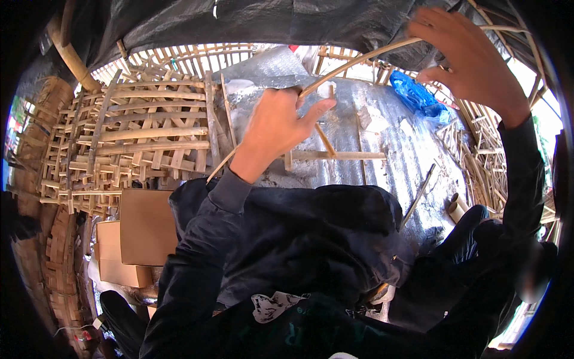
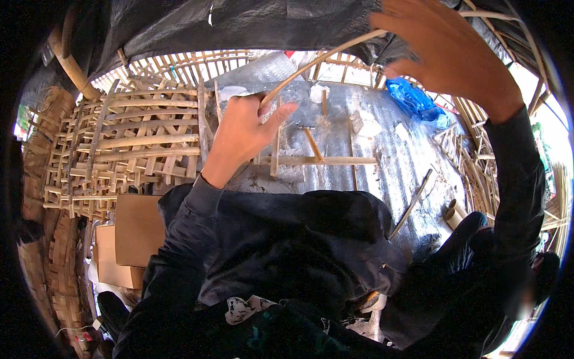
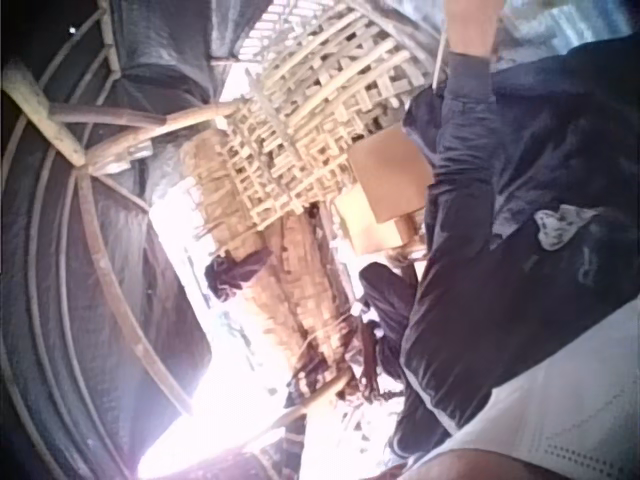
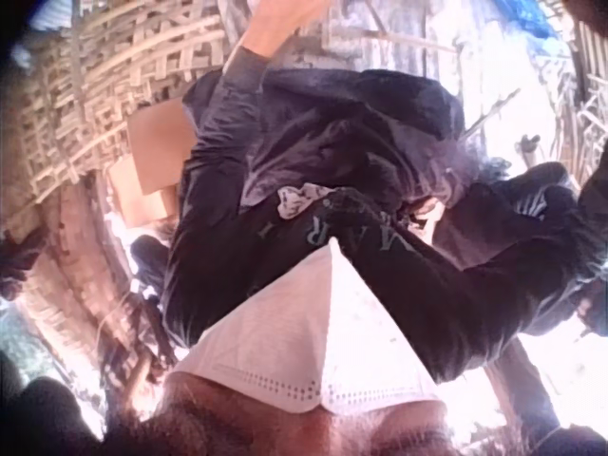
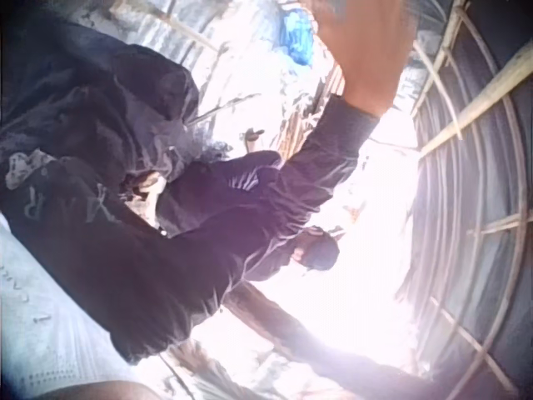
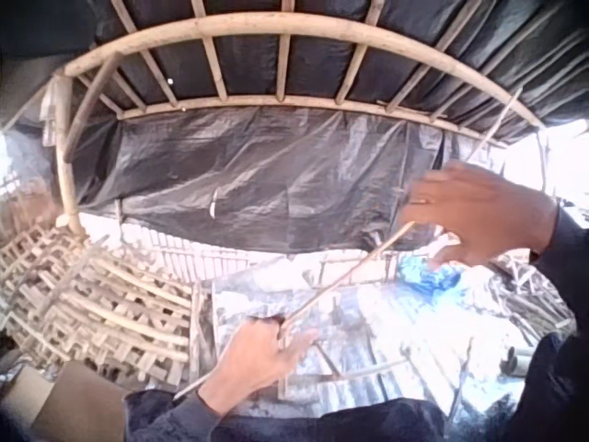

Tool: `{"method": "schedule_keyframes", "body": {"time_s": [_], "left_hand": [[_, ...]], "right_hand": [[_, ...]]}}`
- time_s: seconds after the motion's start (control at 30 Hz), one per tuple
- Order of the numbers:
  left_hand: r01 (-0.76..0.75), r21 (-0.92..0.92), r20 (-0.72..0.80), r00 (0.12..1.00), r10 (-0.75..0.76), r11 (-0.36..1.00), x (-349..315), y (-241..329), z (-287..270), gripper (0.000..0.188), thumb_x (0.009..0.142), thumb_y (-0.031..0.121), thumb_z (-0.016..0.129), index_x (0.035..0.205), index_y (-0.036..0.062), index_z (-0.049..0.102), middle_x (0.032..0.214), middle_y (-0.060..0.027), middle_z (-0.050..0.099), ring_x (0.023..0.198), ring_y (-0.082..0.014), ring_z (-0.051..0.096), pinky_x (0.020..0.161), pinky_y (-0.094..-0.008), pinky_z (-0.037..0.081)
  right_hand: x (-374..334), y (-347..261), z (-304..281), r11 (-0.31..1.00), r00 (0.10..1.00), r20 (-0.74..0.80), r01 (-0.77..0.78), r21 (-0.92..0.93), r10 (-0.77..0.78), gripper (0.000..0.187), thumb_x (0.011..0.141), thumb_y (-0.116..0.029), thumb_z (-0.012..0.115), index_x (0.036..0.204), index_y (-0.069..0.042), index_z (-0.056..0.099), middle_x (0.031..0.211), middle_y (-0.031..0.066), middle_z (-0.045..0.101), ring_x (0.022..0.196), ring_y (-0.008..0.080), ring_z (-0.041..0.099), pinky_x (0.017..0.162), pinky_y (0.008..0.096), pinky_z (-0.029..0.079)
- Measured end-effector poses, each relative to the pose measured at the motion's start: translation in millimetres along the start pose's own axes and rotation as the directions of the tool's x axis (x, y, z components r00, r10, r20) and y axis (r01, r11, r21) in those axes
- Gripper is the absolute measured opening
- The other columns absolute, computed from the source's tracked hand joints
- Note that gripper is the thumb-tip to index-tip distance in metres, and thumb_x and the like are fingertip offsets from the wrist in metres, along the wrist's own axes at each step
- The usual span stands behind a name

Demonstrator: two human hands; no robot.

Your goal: The person uses a hammer to nail small bamboo strips onto a horizontal bamboo frame, creating a lattice structure.

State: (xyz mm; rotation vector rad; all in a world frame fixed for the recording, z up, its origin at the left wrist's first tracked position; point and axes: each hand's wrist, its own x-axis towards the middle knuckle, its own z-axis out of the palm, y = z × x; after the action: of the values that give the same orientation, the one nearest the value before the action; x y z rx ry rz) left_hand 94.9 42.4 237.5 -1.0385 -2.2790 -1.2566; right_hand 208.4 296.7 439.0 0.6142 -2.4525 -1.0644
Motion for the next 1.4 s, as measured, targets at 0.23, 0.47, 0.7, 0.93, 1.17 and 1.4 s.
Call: {"method": "schedule_keyframes", "body": {"time_s": [0.23, 0.47, 0.7, 0.93, 1.17, 1.4], "left_hand": [[-0.144, 0.061, -0.030, 0.989, 0.146, 0.988, 5, 4, 38, 0.060, 0.091, 0.051, 0.069, 0.068, -0.0035, 0.060, 0.055, -0.0206, 0.052, 0.052, -0.0391, 0.056, 0.055, -0.0455, 0.046], [-0.100, 0.114, 0.062, 0.994, 0.093, 0.988, 52, 37, 63, 0.050, 0.092, 0.046, 0.067, 0.076, -0.0012, 0.066, 0.063, -0.0189, 0.062, 0.066, -0.0390, 0.064, 0.063, -0.0464, 0.051], [-0.292, 0.267, 0.216, 0.947, 0.238, 0.918, 73, -7, 21, 0.061, 0.087, 0.045, 0.072, 0.129, 0.0028, 0.056, 0.103, -0.0168, 0.067, 0.094, -0.0350, 0.064, 0.083, -0.0443, 0.051], [-0.201, 0.360, 0.326, 0.942, 0.079, 0.911, 42, -77, -29, 0.058, 0.084, 0.039, 0.077, 0.125, 0.0033, 0.056, 0.112, -0.0165, 0.064, 0.103, -0.0358, 0.063, 0.088, -0.0455, 0.051], [-0.055, 0.350, 0.257, 0.966, -0.040, 0.935, -6, -167, -47, 0.038, 0.087, 0.033, 0.074, 0.077, -0.0030, 0.068, 0.067, -0.0204, 0.062, 0.072, -0.0413, 0.061, 0.069, -0.0497, 0.048], [-0.090, 0.457, 0.281, 0.958, -0.047, 0.885, -43, -198, -78, 0.036, 0.086, 0.033, 0.074, 0.078, -0.0015, 0.072, 0.070, -0.0223, 0.063, 0.073, -0.0446, 0.060, 0.075, -0.0523, 0.048]], "right_hand": [[-106, 70, 59, 0.947, 0.950, -0.020, -0.308, 0.091, 0.310, 0.047, 0.088, -0.027, 0.074, 0.129, -0.009, 0.063, 0.132, 0.0161, 0.061, 0.127, 0.0344, 0.054, 0.107, 0.0426, 0.043], [-182, 130, 89, 0.843, 0.848, 0.148, -0.525, 0.117, 0.508, 0.023, 0.092, -0.019, 0.069, 0.106, -0.002, 0.066, 0.101, 0.0173, 0.064, 0.098, 0.0361, 0.063, 0.088, 0.0444, 0.049], [-206, 83, 96, 0.788, 0.833, 0.055, -0.540, 0.295, 0.550, 0.014, 0.088, -0.009, 0.064, 0.092, 0.004, 0.067, 0.076, 0.0267, 0.060, 0.074, 0.0452, 0.062, 0.066, 0.0493, 0.047], [-233, 59, 146, 0.612, 0.737, 0.307, -0.673, 0.416, 0.602, 0.013, 0.091, -0.009, 0.061, 0.092, 0.003, 0.066, 0.078, 0.0265, 0.060, 0.072, 0.0449, 0.060, 0.063, 0.0468, 0.045], [-203, 6, 197, 0.553, 0.820, 0.367, -0.568, 0.609, 0.439, 0.023, 0.089, -0.014, 0.070, 0.078, 0.002, 0.058, 0.067, 0.0219, 0.052, 0.059, 0.0326, 0.048, 0.058, 0.0426, 0.040], [-222, -12, 232, 0.586, 0.901, 0.408, -0.412, 0.698, 0.148, 0.030, 0.082, -0.022, 0.080, 0.082, 0.002, 0.061, 0.075, 0.0192, 0.055, 0.065, 0.0326, 0.057, 0.063, 0.0431, 0.044]]}}
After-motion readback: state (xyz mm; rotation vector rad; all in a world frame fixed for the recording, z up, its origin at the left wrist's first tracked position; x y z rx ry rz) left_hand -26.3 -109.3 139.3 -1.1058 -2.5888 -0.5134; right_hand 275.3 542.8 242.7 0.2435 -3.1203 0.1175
